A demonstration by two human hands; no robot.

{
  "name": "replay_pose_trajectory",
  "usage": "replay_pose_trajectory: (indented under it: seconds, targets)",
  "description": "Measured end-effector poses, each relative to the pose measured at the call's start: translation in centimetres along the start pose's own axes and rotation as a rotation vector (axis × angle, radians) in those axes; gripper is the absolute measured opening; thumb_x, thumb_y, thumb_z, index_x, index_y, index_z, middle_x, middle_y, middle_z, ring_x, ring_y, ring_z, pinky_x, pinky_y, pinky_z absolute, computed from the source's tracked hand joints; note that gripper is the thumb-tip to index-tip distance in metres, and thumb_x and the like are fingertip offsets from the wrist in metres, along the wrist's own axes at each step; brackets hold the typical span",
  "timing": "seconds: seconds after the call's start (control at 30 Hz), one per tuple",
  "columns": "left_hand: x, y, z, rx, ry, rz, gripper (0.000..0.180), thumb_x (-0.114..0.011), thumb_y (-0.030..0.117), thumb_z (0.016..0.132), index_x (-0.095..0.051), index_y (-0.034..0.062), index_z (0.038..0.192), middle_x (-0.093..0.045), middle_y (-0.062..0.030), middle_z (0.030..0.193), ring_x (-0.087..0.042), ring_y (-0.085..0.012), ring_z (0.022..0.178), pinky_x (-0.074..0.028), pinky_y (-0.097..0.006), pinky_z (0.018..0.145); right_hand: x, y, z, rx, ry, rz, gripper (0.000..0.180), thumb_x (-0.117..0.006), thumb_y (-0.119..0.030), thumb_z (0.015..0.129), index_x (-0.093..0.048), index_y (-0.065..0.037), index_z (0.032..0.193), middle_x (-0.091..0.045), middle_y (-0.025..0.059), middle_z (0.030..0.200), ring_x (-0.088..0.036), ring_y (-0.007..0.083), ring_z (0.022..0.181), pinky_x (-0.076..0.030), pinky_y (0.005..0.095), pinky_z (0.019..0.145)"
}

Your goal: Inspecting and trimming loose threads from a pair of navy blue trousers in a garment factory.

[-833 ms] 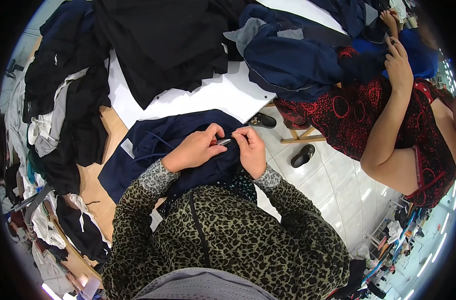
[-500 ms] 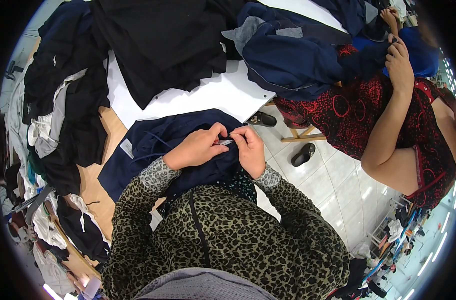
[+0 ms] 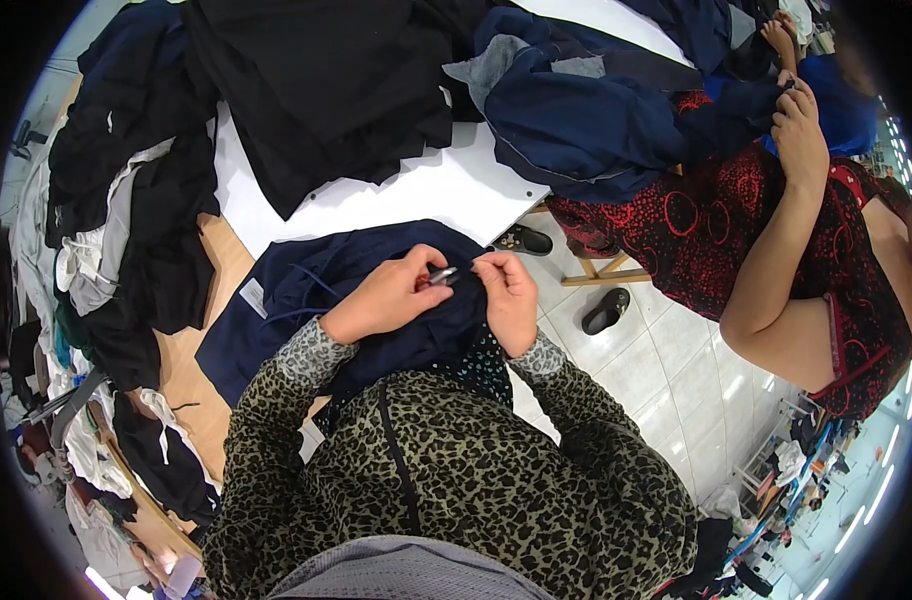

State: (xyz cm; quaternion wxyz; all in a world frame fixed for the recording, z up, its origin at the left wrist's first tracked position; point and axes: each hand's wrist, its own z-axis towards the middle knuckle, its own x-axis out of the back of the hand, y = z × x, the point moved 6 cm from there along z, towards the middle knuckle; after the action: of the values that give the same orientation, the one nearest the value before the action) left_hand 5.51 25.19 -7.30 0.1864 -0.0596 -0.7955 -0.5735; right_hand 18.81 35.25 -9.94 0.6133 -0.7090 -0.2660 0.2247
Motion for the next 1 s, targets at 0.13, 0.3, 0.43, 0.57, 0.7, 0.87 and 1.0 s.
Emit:
replay_pose_trajectory:
  seconds: [0.13,0.3,0.43,0.57,0.7,0.87,1.0]
  targets:
    - [0.0,1.3,-2.3,-0.098,0.133,0.268,0.05,-0.076,0.024,0.073,-0.05,0.0038,0.111,-0.057,-0.0096,0.099,-0.063,-0.0264,0.072,-0.051,-0.035,0.066,1.2,0.3,0.1,-0.05,0.019,0.108,0.014,-0.052,-0.009,0.095,-0.056,0.0,0.105,-0.06,0.004,0.089,-0.057,0.0107,0.084,-0.046,0.0233,0.078]
    - [-1.2,0.2,-4.8,-0.275,0.334,0.432,0.042,-0.075,0.008,0.065,-0.055,0.0039,0.102,-0.06,-0.0101,0.09,-0.063,-0.0282,0.071,-0.051,-0.035,0.062,0.3,-2.6,-0.9,0.339,-0.323,-0.478,0.057,-0.076,-0.012,0.071,-0.052,-0.005,0.122,-0.054,0.0132,0.12,-0.051,0.0277,0.113,-0.041,0.0372,0.094]
    - [-0.1,2.0,-7.0,-0.626,0.613,0.427,0.034,-0.071,0.001,0.06,-0.06,0.0006,0.093,-0.063,-0.0129,0.089,-0.062,-0.0259,0.067,-0.049,-0.034,0.057,-1.0,-3.7,-1.7,0.493,-0.336,-0.645,0.052,-0.072,-0.005,0.067,-0.055,-0.004,0.116,-0.058,0.0143,0.112,-0.054,0.0316,0.108,-0.04,0.0424,0.093]
    - [0.6,2.4,-8.6,-0.779,0.702,0.482,0.033,-0.071,0.001,0.058,-0.063,-0.0004,0.09,-0.063,-0.0173,0.093,-0.061,-0.0254,0.065,-0.048,-0.033,0.055,-0.9,-6.1,-1.9,0.776,-0.098,-0.535,0.041,-0.058,0.008,0.058,-0.058,-0.002,0.098,-0.065,0.0121,0.086,-0.062,0.0284,0.079,-0.045,0.0442,0.085]
    - [1.3,2.3,-9.1,-0.775,0.752,0.492,0.037,-0.073,-0.001,0.058,-0.06,0.0021,0.092,-0.063,-0.0156,0.093,-0.06,-0.0255,0.059,-0.049,-0.034,0.054,-0.6,-6.7,-1.9,0.839,-0.016,-0.398,0.031,-0.059,0.009,0.056,-0.053,-0.002,0.085,-0.065,0.0157,0.08,-0.063,0.0285,0.074,-0.046,0.0429,0.081]
    - [1.8,1.9,-9.0,-0.733,0.765,0.445,0.035,-0.072,-0.004,0.059,-0.058,0.0031,0.091,-0.064,-0.0136,0.087,-0.063,-0.0265,0.064,-0.05,-0.034,0.056,-0.2,-6.2,-1.6,0.785,0.016,-0.368,0.029,-0.062,0.008,0.058,-0.054,-0.002,0.085,-0.064,0.0128,0.078,-0.061,0.0289,0.073,-0.046,0.0423,0.08]
    - [2.1,1.7,-8.8,-0.681,0.764,0.383,0.036,-0.071,-0.006,0.058,-0.057,0.0034,0.09,-0.064,-0.0115,0.082,-0.063,-0.0264,0.065,-0.051,-0.033,0.057,-0.3,-6.0,-1.7,0.752,0.018,-0.377,0.029,-0.065,0.007,0.059,-0.055,-0.003,0.084,-0.064,0.0117,0.078,-0.06,0.03,0.075,-0.047,0.0414,0.078]
